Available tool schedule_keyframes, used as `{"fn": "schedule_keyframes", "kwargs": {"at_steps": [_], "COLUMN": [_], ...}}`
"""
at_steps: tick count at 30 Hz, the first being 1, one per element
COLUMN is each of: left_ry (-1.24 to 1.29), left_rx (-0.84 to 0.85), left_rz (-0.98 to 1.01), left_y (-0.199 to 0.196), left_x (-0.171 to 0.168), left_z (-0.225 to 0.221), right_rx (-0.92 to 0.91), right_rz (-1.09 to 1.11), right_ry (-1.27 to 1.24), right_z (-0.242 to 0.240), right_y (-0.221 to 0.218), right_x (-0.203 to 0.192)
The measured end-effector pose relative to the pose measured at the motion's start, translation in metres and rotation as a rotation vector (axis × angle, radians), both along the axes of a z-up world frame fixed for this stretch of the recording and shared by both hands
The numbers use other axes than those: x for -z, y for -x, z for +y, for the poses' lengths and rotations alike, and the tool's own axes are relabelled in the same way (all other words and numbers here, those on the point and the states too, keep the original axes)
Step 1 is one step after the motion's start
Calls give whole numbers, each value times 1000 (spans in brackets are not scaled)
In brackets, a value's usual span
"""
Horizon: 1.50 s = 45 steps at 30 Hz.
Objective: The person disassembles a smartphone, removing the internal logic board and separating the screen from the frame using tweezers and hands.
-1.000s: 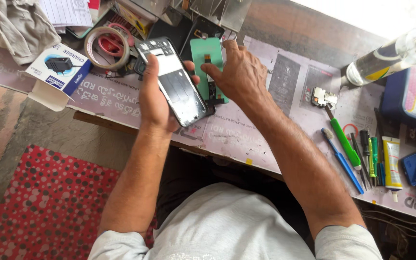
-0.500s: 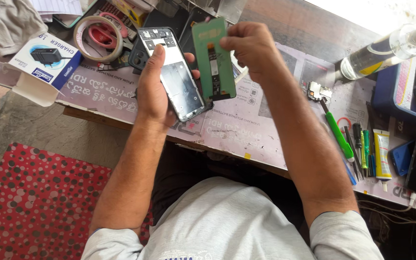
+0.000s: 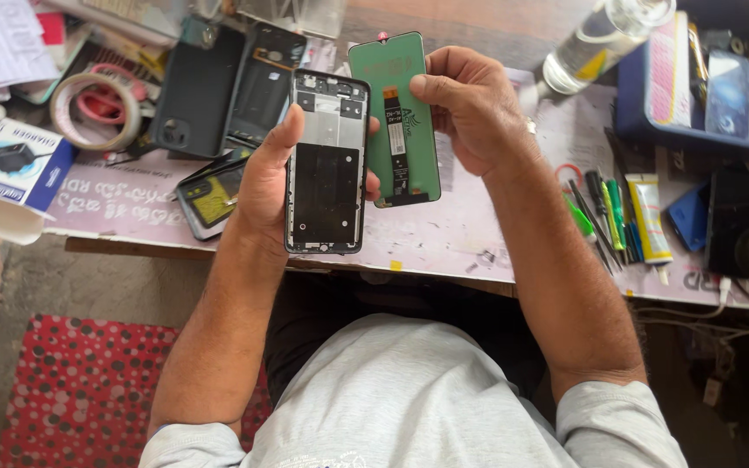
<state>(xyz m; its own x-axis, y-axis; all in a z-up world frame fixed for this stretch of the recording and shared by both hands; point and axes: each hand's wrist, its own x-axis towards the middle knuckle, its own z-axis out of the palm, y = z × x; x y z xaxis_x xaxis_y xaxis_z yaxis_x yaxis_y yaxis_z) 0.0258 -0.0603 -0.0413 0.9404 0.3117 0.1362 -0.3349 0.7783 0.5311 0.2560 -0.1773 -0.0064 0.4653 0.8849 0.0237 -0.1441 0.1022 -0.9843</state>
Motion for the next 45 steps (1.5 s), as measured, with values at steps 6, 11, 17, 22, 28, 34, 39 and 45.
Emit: {"fn": "schedule_keyframes", "kwargs": {"at_steps": [6, 11, 17, 22, 28, 34, 39, 45], "left_ry": [5, -31, -69, -153, -129, -41, 80, -44], "left_rx": [-36, 14, 67, 112, 109, -102, -141, -240], "left_rz": [-52, -109, -89, -48, -61, 12, -41, -112], "left_y": [-23, -36, -49, -48, -55, -66, -65, -64], "left_x": [-10, -10, -9, -3, 8, 16, 29, 40], "left_z": [-26, -37, -43, -39, -37, -26, -17, -23], "right_rx": [-475, -465, -496, -536, -446, -239, -115, 32], "right_rz": [286, 368, 507, 581, 524, 284, 113, 37], "right_ry": [-232, -239, -251, -267, -320, -311, -276, -288], "right_z": [-52, -76, -92, -97, -100, -112, -126, -123], "right_y": [18, 21, 9, 0, -12, -15, 0, 7], "right_x": [-6, 0, 17, 37, 52, 46, 43, 48]}}
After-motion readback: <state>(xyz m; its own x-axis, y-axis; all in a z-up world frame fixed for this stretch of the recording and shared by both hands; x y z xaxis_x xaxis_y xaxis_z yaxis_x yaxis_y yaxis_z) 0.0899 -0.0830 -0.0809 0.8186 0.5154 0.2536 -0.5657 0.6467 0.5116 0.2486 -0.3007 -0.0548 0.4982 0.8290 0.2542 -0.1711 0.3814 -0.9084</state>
